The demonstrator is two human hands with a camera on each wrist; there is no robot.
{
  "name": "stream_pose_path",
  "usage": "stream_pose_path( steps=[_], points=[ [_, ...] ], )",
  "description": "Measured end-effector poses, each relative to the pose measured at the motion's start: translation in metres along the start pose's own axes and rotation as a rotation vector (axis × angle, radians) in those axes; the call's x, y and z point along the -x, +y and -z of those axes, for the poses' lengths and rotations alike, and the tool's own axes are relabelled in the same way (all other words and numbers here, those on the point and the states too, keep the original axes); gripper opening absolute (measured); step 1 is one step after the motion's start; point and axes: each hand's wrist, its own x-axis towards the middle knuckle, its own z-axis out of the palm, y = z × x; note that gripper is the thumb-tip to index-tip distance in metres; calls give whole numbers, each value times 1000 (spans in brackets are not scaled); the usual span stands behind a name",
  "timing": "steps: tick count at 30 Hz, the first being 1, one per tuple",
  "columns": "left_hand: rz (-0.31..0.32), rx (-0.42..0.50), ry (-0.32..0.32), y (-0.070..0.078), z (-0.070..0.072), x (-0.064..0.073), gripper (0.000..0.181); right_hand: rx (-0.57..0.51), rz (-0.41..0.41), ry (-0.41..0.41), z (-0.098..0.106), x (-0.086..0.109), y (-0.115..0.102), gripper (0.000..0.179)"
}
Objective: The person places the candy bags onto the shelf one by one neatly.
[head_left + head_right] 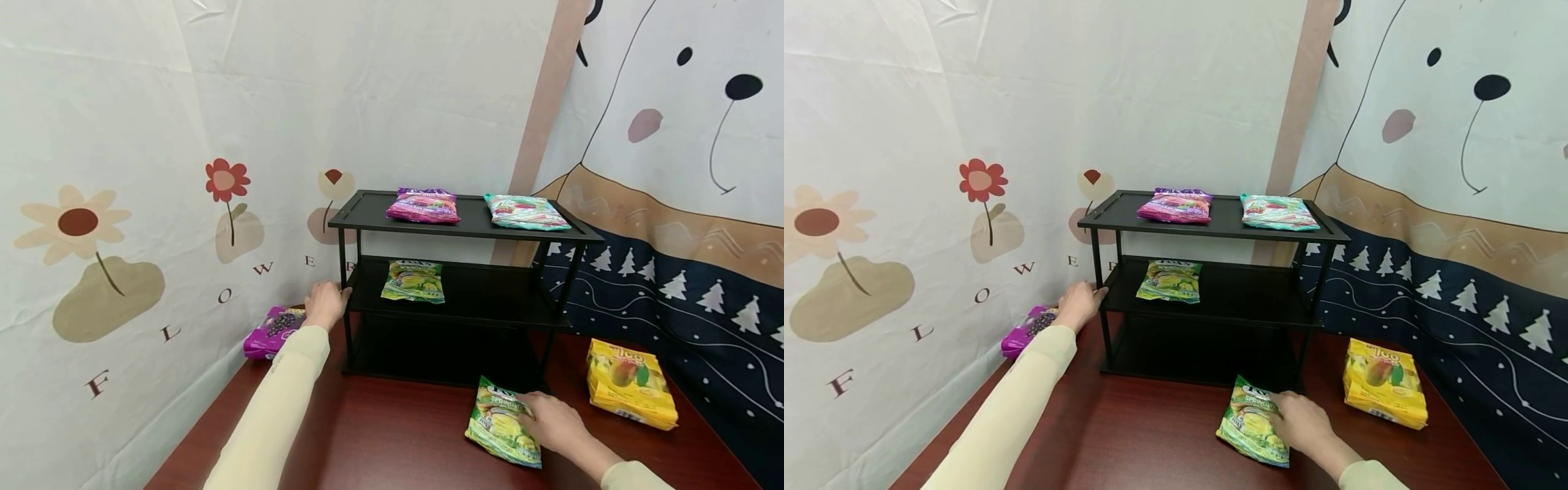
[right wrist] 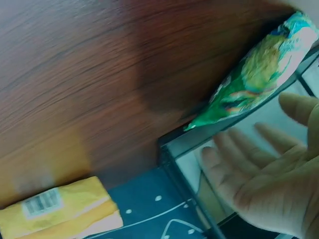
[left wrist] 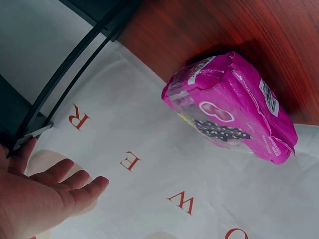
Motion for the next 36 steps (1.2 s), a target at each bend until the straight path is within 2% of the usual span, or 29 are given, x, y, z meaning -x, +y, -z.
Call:
stream_pose_path(
  steps=[4, 9, 15, 19, 28, 34, 36],
  points=[
    [9, 2, -3, 1, 0, 0, 37, 27, -181, -39, 7, 3, 10, 36],
    [7, 14, -8, -1, -2, -2, 36, 22, -283, -84, 4, 11, 17, 45],
    [1, 16, -9, -2, -3, -2, 35, 12, -330, -114, -1, 10, 12, 53],
    [10, 11, -12, -2, -3, -1, 36, -49, -347, -105, -4, 7, 11, 54],
    [22, 26, 3, 0, -2, -1, 35, -254, -390, -67, -8, 2, 9, 39],
    [23, 26, -5, 1, -2, -1, 37, -296, -380, -26, -11, -4, 5, 19],
    [25, 26, -10, 0, -2, -1, 37, -292, -366, -5, -12, -7, 4, 19]
  ],
)
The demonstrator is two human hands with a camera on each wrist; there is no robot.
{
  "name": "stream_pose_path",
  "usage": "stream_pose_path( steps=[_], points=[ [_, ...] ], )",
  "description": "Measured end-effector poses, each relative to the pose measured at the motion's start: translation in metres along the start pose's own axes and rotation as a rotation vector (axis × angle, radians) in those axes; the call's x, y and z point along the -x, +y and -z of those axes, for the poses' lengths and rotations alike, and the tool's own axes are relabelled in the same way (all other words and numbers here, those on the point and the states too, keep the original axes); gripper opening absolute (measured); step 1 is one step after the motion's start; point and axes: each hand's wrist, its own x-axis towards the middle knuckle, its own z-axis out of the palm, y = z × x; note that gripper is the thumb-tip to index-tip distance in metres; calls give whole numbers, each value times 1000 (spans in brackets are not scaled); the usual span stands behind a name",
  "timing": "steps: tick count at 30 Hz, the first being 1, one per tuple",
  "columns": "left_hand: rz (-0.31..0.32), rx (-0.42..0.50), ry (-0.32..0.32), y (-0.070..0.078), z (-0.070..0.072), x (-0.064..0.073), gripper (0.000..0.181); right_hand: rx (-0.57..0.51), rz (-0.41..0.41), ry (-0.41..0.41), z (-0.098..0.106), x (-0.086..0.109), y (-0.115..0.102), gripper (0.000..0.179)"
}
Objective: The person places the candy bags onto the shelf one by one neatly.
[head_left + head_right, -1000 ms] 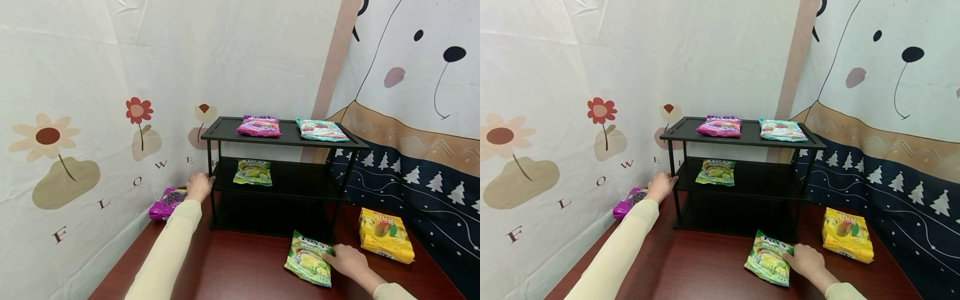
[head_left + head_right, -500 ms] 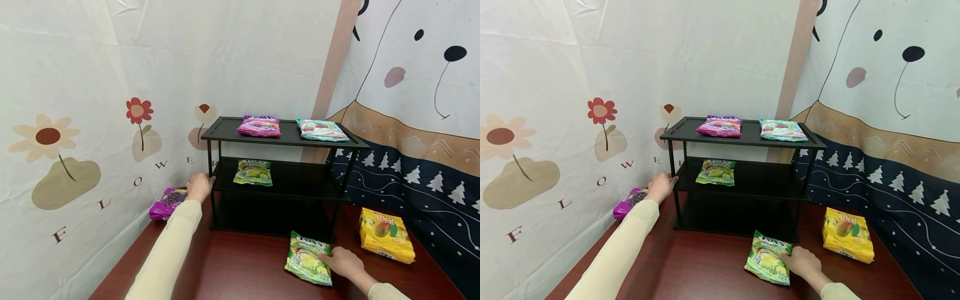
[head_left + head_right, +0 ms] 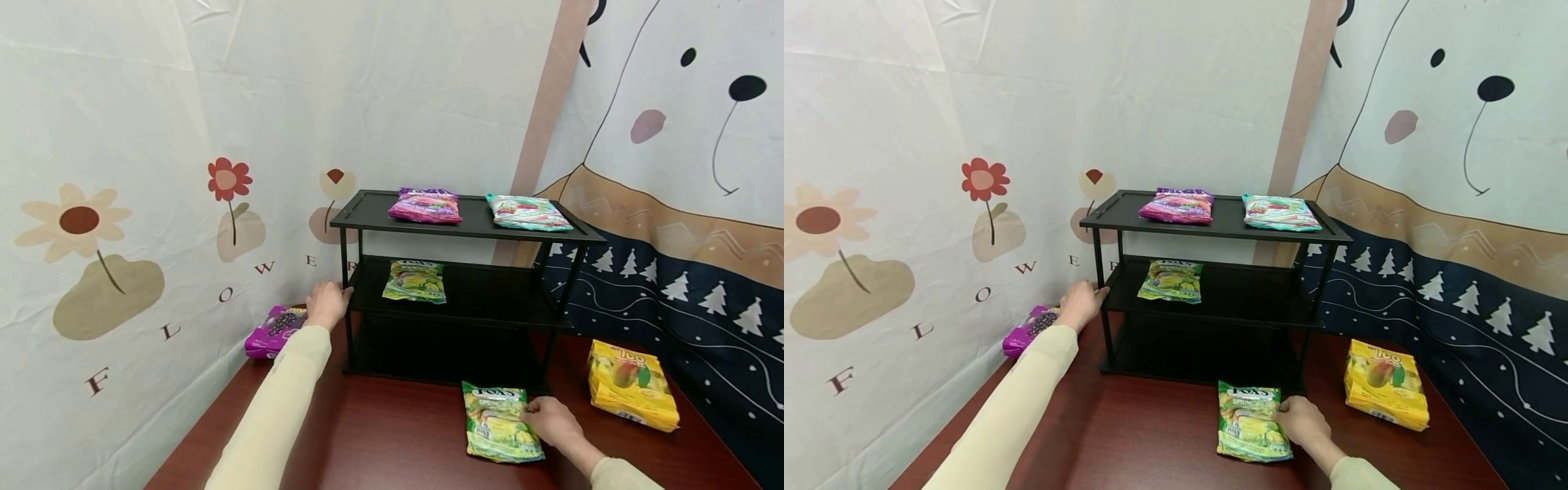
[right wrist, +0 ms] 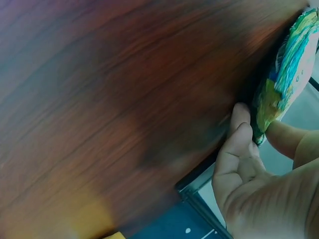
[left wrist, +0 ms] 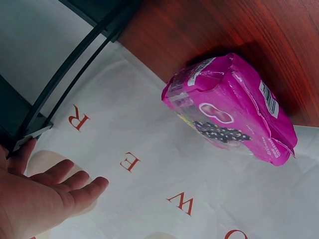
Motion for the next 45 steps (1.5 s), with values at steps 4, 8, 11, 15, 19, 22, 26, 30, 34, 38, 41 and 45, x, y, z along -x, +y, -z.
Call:
stream_pose_path(
  steps=[4, 8, 11, 15, 19, 22, 26, 30, 34, 38, 41, 45],
  points=[
    [4, -1, -6, 0, 0, 0, 37, -4, 22, 27, -3, -3, -3, 23],
    [7, -2, -13, 1, 1, 0, 39, -39, 26, 50, -4, -2, -9, 16],
    [14, 3, -19, 1, 1, 0, 40, -64, 46, 71, -4, -1, -14, 13],
    [18, 7, -23, 1, 1, 0, 40, -87, 69, 93, -2, 3, -19, 11],
    [16, 4, -23, 1, 0, -1, 41, -106, 90, 120, -1, 6, -22, 9],
    [15, 1, -17, 0, 0, -1, 40, -124, 119, 143, -1, 7, -23, 10],
    [10, -3, -14, -1, 0, 0, 39, -166, 152, 166, 0, 9, -26, 11],
    [-3, -6, 6, 1, 2, 1, 37, -197, 185, 201, 3, 12, -29, 12],
    [1, -4, 8, 0, 1, 0, 37, -205, 212, 235, 7, 14, -32, 13],
    [6, 2, -5, -1, -1, -1, 39, -213, 234, 260, 12, 15, -35, 13],
    [4, 4, -4, -1, -1, -1, 39, -218, 251, 284, 15, 15, -36, 14],
    [3, 4, -6, -1, -1, -2, 39, -234, 272, 317, 19, 16, -37, 13]
  ],
)
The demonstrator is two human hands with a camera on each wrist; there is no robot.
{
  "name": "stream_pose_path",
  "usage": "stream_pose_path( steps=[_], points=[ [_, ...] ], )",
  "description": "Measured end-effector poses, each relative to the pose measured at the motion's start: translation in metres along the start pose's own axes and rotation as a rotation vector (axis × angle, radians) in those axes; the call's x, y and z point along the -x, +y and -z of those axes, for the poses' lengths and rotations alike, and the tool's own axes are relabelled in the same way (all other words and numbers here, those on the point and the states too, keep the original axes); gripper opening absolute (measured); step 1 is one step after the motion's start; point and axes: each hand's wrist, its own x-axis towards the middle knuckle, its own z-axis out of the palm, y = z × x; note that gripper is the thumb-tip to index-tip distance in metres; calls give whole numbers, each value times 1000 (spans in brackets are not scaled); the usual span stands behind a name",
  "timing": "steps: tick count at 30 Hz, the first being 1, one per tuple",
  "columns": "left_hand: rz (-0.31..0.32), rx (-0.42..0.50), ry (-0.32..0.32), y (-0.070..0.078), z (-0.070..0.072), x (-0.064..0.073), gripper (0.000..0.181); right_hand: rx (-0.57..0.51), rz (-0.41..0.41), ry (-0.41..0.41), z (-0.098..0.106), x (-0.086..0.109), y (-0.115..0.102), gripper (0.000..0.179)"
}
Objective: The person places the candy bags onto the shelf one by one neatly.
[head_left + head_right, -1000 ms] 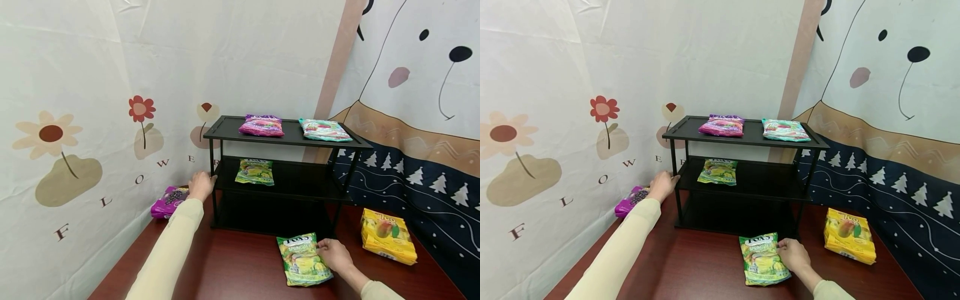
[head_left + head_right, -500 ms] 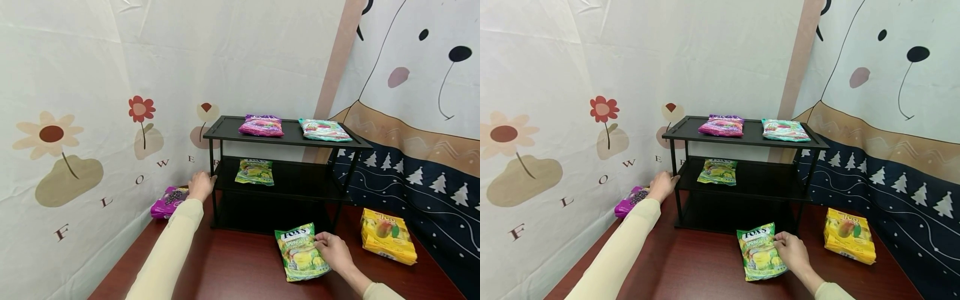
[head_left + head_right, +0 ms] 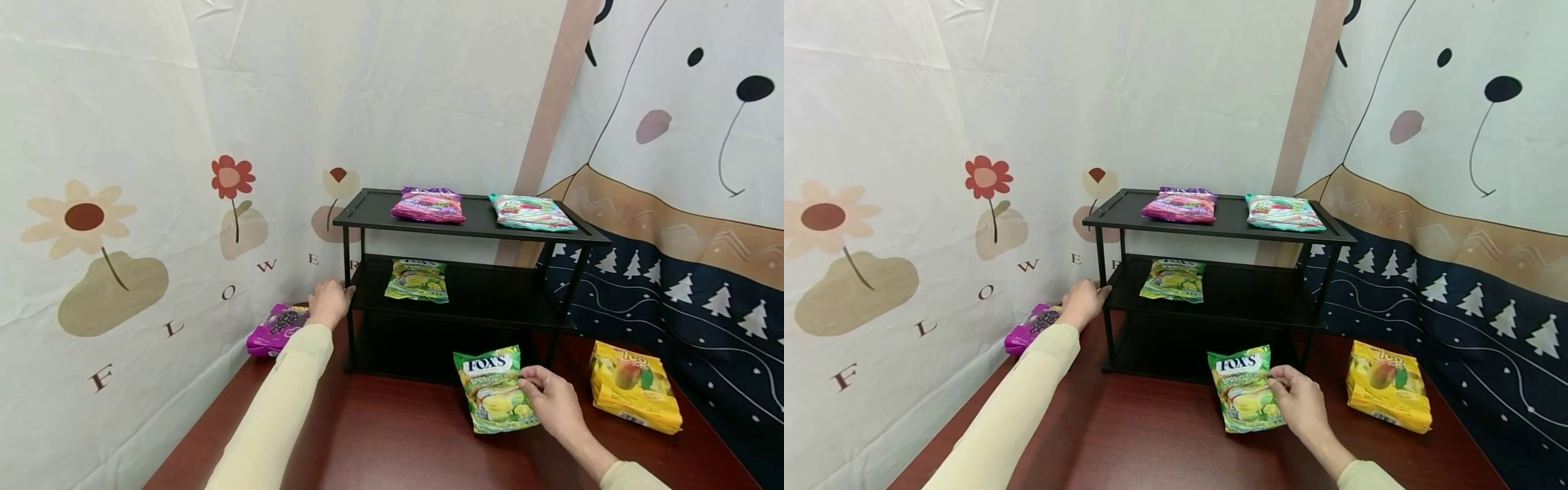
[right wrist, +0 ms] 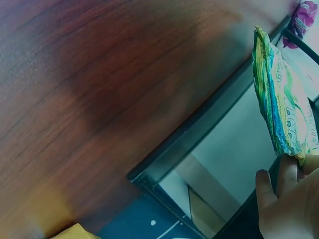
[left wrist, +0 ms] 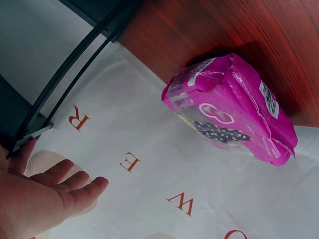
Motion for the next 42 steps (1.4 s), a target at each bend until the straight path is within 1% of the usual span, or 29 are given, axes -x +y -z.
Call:
stream_pose_path(
  steps=[6, 10, 15, 23, 29, 34, 37, 40, 42],
  points=[
    [2, 2, -3, 0, -1, 0, 39, -58, 2, 41, 11, -3, -7, 16],
    [4, 4, -6, 0, -1, 1, 39, -114, 23, 65, 19, -6, -15, 21],
    [11, 7, -14, -1, -1, 2, 41, -177, 26, 97, 29, -13, -26, 22],
    [9, 10, -10, -1, -3, 2, 42, -202, 33, 200, 39, -28, -40, 21],
    [8, 7, -15, 0, -2, 2, 42, -232, -8, 255, 46, -42, -44, 23],
    [0, 4, -10, 1, 0, 3, 40, -313, -87, 287, 51, -55, -48, 26],
    [-4, 3, -8, 2, 1, 3, 39, -368, -145, 288, 54, -63, -53, 26],
    [-3, 9, -7, 2, 3, 3, 39, -441, -188, 288, 56, -73, -60, 26],
    [0, 12, -6, 2, 4, 3, 40, -496, -202, 297, 57, -81, -64, 23]
  ],
)
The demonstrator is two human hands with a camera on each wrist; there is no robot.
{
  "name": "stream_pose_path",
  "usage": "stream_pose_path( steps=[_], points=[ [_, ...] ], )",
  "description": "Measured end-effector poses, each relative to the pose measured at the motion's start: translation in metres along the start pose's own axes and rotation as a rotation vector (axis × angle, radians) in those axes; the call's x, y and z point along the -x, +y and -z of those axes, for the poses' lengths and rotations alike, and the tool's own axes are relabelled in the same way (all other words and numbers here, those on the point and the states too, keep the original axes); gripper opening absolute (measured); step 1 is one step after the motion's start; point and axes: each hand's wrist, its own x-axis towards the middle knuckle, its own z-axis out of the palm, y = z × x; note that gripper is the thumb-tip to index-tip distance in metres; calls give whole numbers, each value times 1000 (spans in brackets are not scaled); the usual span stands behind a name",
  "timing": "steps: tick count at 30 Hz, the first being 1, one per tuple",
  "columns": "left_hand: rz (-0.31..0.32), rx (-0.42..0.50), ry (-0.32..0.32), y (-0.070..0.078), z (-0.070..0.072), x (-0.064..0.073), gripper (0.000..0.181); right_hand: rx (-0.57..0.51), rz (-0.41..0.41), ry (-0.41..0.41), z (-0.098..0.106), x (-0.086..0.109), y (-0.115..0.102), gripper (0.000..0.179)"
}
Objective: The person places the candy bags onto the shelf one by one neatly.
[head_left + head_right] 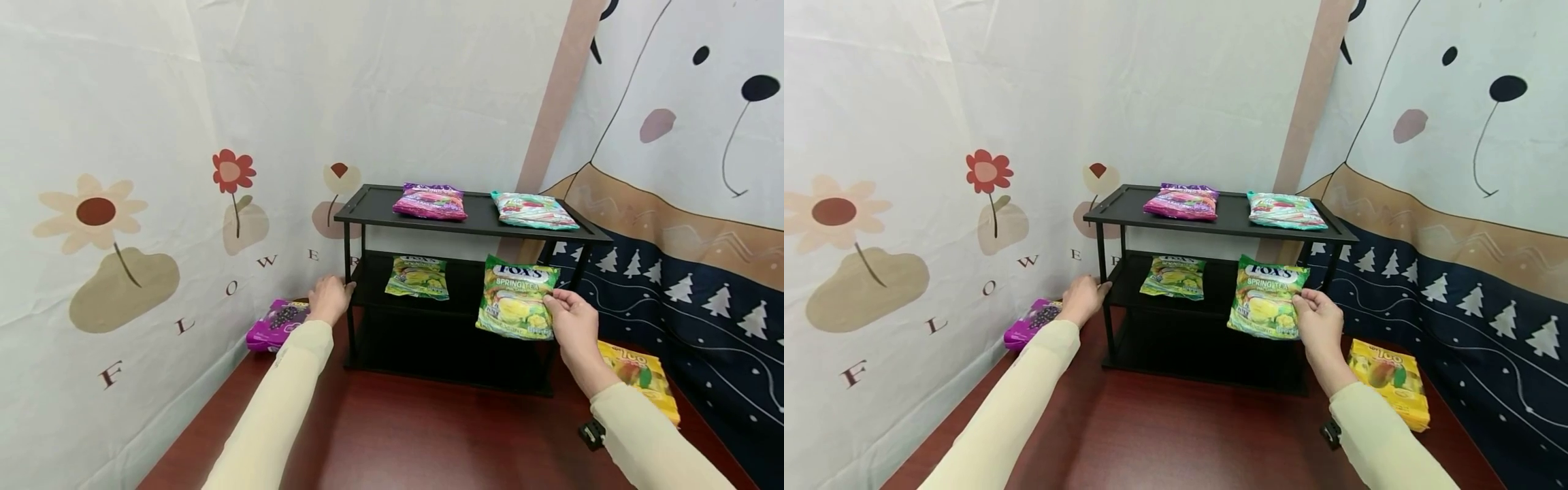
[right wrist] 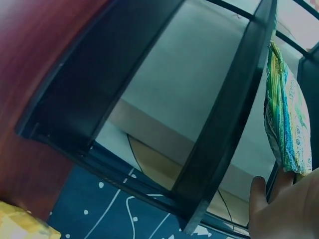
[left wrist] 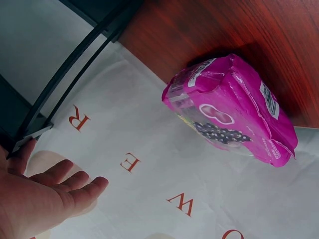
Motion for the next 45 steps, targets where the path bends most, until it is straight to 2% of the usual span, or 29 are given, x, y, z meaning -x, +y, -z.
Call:
stream_pose_path(
  steps=[3, 7, 9, 12, 16, 19, 24, 31, 36, 40, 45],
  points=[
    [3, -2, -2, -1, 0, -1, 40, -66, -11, 18, -6, -9, -6, 20],
    [4, -4, -7, -2, -1, -1, 42, -77, 7, 43, -13, -19, -9, 22],
    [3, -1, -4, -1, -2, -1, 41, -33, 20, 26, -15, -23, -8, 28],
    [-1, 1, 1, 0, -1, -1, 38, 160, 76, -47, -14, -32, -6, 39],
    [3, 6, 0, -1, -2, -2, 38, 519, 212, -175, -7, -40, -4, 47],
    [6, 8, 0, -2, -3, -3, 40, 665, 308, -236, -3, -39, -1, 46],
    [-2, 2, 12, -1, -2, -3, 37, 748, 470, -282, -8, -24, 9, 44],
    [1, 1, 11, -2, -5, -3, 38, 923, 903, -171, -22, -4, 25, 42],
    [3, 15, 8, -2, -5, -4, 39, 963, 1125, -147, -29, 4, 32, 45],
    [-3, 11, 12, -3, -4, -2, 38, 973, 1226, -159, -31, 5, 40, 34],
    [-16, 7, 27, -3, -4, -2, 36, 983, 1240, -145, -29, 4, 51, 31]
  ],
)
